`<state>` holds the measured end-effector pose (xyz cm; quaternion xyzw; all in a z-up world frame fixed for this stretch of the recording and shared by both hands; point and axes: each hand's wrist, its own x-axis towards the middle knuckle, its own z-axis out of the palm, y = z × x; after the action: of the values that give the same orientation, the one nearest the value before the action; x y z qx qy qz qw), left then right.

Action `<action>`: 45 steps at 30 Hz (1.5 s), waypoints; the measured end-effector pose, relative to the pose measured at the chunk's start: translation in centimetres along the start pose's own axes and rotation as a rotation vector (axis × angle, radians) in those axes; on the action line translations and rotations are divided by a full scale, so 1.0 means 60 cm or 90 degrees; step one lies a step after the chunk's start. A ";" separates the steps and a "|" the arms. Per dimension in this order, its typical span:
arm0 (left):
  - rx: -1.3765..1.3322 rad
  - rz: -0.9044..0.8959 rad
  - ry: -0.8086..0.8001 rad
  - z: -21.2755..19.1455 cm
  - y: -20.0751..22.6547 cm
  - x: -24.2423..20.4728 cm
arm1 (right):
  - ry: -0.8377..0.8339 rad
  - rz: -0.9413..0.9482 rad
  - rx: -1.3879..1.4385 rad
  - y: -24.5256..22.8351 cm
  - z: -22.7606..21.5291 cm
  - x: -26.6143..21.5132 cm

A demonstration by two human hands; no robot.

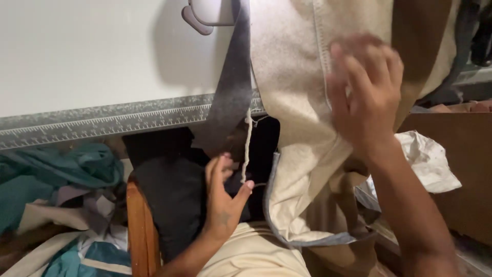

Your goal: Using an industrial sewing machine to sew a long fabric strap onto a larger piece of upholstery material.

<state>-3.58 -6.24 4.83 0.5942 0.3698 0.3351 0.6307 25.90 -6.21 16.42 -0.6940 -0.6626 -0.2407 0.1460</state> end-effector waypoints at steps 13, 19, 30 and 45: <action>-0.065 -0.014 -0.103 0.117 -0.037 0.066 | -0.051 0.028 0.200 -0.119 -0.088 -0.105; -0.668 -0.418 -0.169 0.111 -0.086 0.092 | -0.074 0.082 0.241 -0.113 -0.075 -0.099; -0.660 -0.338 0.146 0.036 -0.156 0.007 | 0.003 0.144 0.200 -0.040 -0.081 -0.149; -0.550 -0.279 0.086 0.064 -0.107 0.074 | 0.135 0.324 0.098 0.152 -0.155 -0.162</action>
<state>1.87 -4.76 -1.78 0.1637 0.3535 0.3553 0.8497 33.54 -20.04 20.21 -0.7960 -0.4645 -0.2163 0.3223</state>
